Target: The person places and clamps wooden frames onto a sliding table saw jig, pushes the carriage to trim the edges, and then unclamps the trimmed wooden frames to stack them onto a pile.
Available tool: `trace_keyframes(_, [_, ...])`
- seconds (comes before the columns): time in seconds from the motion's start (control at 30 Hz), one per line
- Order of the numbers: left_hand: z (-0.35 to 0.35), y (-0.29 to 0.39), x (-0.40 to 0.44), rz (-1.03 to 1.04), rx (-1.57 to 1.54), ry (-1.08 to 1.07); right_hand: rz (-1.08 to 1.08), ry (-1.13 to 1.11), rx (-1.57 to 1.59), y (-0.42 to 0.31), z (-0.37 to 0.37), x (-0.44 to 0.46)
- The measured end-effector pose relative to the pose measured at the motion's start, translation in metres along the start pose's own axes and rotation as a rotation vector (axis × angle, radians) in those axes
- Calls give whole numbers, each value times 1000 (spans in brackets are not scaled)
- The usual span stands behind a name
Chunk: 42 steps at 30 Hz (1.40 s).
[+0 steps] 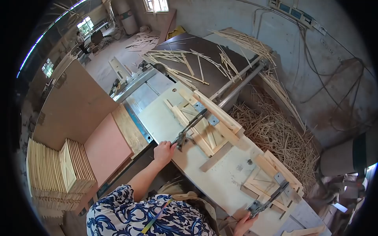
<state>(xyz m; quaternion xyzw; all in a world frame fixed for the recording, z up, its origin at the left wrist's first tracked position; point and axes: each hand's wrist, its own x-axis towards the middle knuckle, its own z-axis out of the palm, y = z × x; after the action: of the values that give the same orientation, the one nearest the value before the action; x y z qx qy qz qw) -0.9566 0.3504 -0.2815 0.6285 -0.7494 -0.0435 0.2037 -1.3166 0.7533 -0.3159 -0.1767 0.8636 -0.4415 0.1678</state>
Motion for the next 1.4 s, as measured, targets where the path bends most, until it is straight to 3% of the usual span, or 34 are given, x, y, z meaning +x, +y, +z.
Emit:
trace_keyframes(0.03, [-1, -1, 1, 33, -10, 69, -2, 1, 0, -5, 0, -1])
trace_keyframes(0.13, [-12, -9, -1, 102, -29, 183, -490, 259, -250, -21, -6, -18])
trace_keyframes(0.17, [-20, -17, 3, 18, -126, -68, -587, 311, -301, -17, -9, -28])
trace_keyframes(0.23, [-36, -31, 21, -162, -328, -544, -439, 314, -496, 10, -16, -54])
trace_keyframes(0.27, [-55, -26, 31, -173, -335, -526, -369, 311, -593, 18, -17, -63])
trace_keyframes(0.3, [-89, -14, 41, -293, -417, -629, -327, 316, -600, 5, -22, -70])
trace_keyframes(0.37, [-142, -2, 44, -540, -572, -850, -284, 289, -479, -97, -46, -95])
trace_keyframes(0.4, [-145, -9, 47, -537, -573, -843, -267, 275, -435, -138, -52, -102])
trace_keyframes(0.5, [-143, -28, 64, -846, -1174, -953, -203, 251, -376, -194, -66, -104])
trace_keyframes(0.57, [-157, -18, 61, -905, -1263, -875, -174, 178, -364, -203, -69, -100])
trace_keyframes(0.67, [-189, 21, 85, -937, -1417, -736, -45, 346, -279, -186, -74, -72])
trace_keyframes(0.73, [-204, 33, 99, -757, -1612, -887, -73, 431, -166, -190, -73, -41])
trace_keyframes(0.9, [-205, -4, 106, -617, -1618, -1049, -79, 407, -146, -248, -75, -19])
trace_keyframes(0.97, [-202, -31, 103, -579, -1579, -1035, -330, 280, -1259, -285, -98, -16])
trace_keyframes(1.0, [-197, -41, 101, -550, -1553, -1072, -27, 189, -1188, -414, -48, -27])
trace_keyframes(1.03, [-193, -52, 99, -557, -1549, -1157, 39, 205, -1229, -444, -24, -11])
trace_keyframes(1.07, [-190, -63, 95, -575, -1501, -1099, -193, 322, -878, -437, -21, 23])
trace_keyframes(1.1, [-186, -73, 94, -581, -1456, -1024, -672, 260, -552, -395, -26, 78])
trace_keyframes(1.23, [-174, -105, 76, -631, -1479, -1017, -626, -480, -488, -515, 165, 135])
trace_keyframes(1.27, [-170, -112, 69, -642, -1461, -1046, -629, -616, -430, -503, 216, 169])
trace_keyframes(1.33, [-173, -133, 51, -696, -1418, -1022, -854, -671, -541, -485, 307, 190])
trace_keyframes(1.37, [-182, -140, 40, -741, -1439, -901, -1004, -662, -646, -435, 345, 242])
trace_keyframes(1.4, [-192, -145, 31, -768, -1423, -892, -790, -874, -718, -434, 366, 248])
